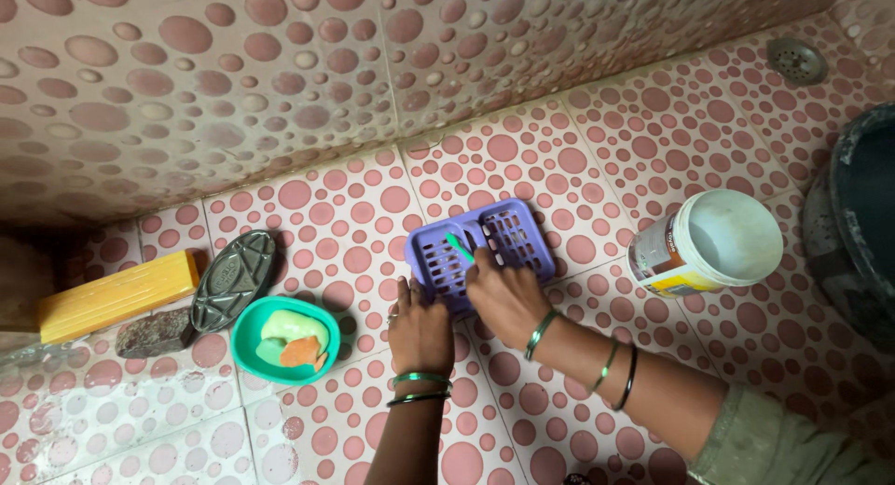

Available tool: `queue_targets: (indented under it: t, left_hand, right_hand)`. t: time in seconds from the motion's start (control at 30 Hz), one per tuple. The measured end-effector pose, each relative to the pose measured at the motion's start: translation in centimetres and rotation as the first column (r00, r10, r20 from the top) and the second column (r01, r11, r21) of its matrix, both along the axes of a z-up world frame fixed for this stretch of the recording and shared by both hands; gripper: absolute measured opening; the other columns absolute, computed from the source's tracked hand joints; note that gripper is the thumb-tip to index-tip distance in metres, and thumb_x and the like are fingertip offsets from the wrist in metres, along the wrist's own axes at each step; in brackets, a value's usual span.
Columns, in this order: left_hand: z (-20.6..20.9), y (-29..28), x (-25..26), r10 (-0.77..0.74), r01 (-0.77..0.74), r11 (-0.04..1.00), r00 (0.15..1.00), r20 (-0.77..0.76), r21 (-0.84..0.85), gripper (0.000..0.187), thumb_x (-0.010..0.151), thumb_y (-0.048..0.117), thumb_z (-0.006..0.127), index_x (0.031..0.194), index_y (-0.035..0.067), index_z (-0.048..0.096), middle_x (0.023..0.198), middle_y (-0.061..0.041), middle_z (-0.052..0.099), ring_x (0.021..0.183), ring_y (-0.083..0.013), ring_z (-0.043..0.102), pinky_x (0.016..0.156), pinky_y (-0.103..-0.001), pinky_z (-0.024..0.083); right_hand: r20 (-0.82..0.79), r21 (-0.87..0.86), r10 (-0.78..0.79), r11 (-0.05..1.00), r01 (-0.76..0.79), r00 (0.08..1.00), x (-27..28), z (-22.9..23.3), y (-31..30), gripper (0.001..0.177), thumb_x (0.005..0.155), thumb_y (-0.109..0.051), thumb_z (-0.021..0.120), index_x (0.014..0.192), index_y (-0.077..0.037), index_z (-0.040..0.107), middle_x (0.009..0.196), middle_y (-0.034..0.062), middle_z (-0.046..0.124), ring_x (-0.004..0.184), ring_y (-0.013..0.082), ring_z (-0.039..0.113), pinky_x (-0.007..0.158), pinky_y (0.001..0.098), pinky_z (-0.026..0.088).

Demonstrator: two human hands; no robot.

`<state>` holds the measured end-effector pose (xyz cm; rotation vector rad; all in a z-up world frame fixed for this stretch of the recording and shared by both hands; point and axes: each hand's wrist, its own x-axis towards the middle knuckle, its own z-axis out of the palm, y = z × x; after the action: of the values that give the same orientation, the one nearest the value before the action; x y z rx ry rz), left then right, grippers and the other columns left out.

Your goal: The person cleans a purple plastic grater using a green toothbrush. They repeatedly dip the toothbrush into a white container of water and scrub the grater's surfaces and slots.

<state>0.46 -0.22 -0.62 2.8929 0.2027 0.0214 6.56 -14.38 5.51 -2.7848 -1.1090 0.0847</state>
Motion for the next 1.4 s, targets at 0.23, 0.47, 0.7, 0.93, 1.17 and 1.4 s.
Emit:
queue_targets:
  t: [0.23,0.47,0.7,0.93,1.17,1.4]
  left_hand:
    - [-0.1,-0.2,0.5,0.016,-0.014,0.999,0.999,-0.051,0.038,0.016,0.081,0.009,0.065,0.088,0.006,0.079,0.144,-0.024,0.053,0.138,-0.0430,0.047,0.100,-0.051,0.050]
    - [0.2,0.3,1.4,-0.075,0.088,0.995,0.971,-0.228,0.048,0.024,0.088,0.013,0.064,0.106,0.006,0.078,0.147,-0.031,0.048,0.142,-0.0492,0.038,0.095,-0.055,0.052]
    - [2.5,2.7,2.0,-0.269,0.311,0.949,0.888,-0.373,0.056,0.044,0.093,0.023,0.059,0.136,0.011,0.061,0.163,-0.020,0.015,0.153,-0.0413,0.003,0.102,-0.062,0.044]
    - [1.3,4.4,-1.3,-0.255,0.222,0.955,0.953,-0.162,-0.199,0.042,0.094,0.030,0.061,0.135,0.018,0.062,0.163,-0.024,0.017,0.154,-0.0421,0.011,0.108,-0.059,0.041]
    - [-1.6,5.1,-2.2,-0.264,0.270,0.956,0.962,0.072,-0.111,0.030,0.089,0.012,0.060,0.117,0.008,0.070,0.164,-0.026,0.029,0.148,-0.0437,0.026,0.105,-0.054,0.043]
    - [-3.1,5.7,-1.4,-0.415,0.419,0.896,0.908,0.054,-0.149,0.033,0.089,0.007,0.058,0.120,0.005,0.069,0.162,-0.026,0.031,0.152,-0.0438,0.024,0.106,-0.050,0.047]
  right_hand:
    - [-0.117,0.030,-0.092,0.995,0.096,0.989,-1.6,0.3,-0.4,0.024,0.076,0.002,0.060,0.099,0.006,0.061,0.115,0.0321,0.059,0.071,0.0448,0.071,0.060,0.0541,0.057]
    - [-0.116,0.019,-0.116,0.993,0.119,0.986,-0.3,0.1,-0.8,0.029,0.079,0.005,0.057,0.107,0.005,0.059,0.104,0.0256,0.065,0.076,0.0430,0.071,0.063,0.0514,0.059]
    - [-0.022,-0.024,-0.205,0.979,0.204,0.979,-1.0,-0.7,2.8,0.028,0.080,0.004,0.055,0.108,0.006,0.059,0.107,0.0258,0.066,0.080,0.0400,0.072,0.065,0.0483,0.061]
    - [-0.415,-0.010,-0.589,0.765,0.644,0.694,-2.9,0.3,5.0,0.026,0.101,-0.024,0.049,0.112,-0.012,0.069,0.101,0.0216,0.077,0.076,0.0350,0.072,0.069,0.0477,0.054]
    - [0.336,-0.286,0.121,0.958,-0.021,0.934,3.9,3.8,3.5,0.019,0.079,-0.016,0.063,0.091,-0.020,0.077,0.091,0.0043,0.073,0.087,0.0246,0.071,0.079,0.0456,0.052]
    - [0.470,-0.305,0.284,0.941,-0.149,0.836,7.6,5.8,5.4,0.012,0.078,-0.021,0.065,0.075,-0.020,0.076,0.087,-0.0002,0.070,0.093,0.0183,0.065,0.089,0.0376,0.044]
